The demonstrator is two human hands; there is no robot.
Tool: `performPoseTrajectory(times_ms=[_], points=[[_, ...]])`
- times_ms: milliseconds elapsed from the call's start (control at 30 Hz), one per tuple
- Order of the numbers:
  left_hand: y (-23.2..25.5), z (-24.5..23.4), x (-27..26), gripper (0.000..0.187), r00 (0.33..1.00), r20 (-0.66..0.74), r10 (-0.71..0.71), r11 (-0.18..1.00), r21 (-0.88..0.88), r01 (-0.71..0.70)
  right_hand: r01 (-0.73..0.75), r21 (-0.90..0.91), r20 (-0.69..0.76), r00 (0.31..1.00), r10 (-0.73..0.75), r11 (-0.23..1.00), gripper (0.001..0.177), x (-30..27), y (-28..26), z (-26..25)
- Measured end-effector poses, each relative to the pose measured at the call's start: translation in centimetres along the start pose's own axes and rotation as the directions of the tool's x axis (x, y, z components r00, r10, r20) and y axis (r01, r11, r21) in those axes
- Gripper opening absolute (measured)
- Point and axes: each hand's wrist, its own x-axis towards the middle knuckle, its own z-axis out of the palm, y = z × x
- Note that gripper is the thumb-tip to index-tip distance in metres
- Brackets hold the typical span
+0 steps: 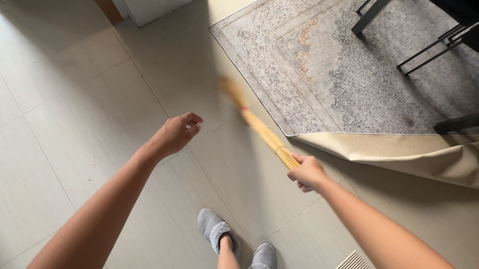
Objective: Sweep the floor of the house using a hand broom.
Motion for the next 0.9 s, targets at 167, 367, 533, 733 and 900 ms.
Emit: performPoseTrajectory(times_ms=[167,367,533,733,900], points=[[-1.4,3.0,-0.5,0.037,0.999,-0.010,0.046,0.999,0.016,-0.046,-0.096,0.283,0.109,0.992,0.067,0.954,0.075,3.8,4.7,1.1],[-1.6,5.0,-5.1,0.035,0.997,-0.069,0.046,0.999,0.029,-0.045,-0.208,0.226,0.381,0.918,0.110,0.952,0.065,2.3,7.9,2.1],[-2.2,6.3,-7.6,0.035,0.989,-0.109,0.099,0.994,0.064,-0.092,-0.192,0.357,0.428,0.903,0.022,0.914,0.080,-1.2,9.1,2.5],[-1.6,6.9,-10.3,0.035,0.991,-0.133,-0.001,1.000,0.017,0.003,-0.142,0.404,0.197,0.978,0.065,0.904,0.093,-5.6,8.8,2.9],[-3.9,6.9,-12.7,0.036,0.993,-0.117,0.023,1.000,-0.006,-0.024,-0.223,0.431,0.104,0.975,0.197,0.874,0.035,0.5,10.6,5.1]])
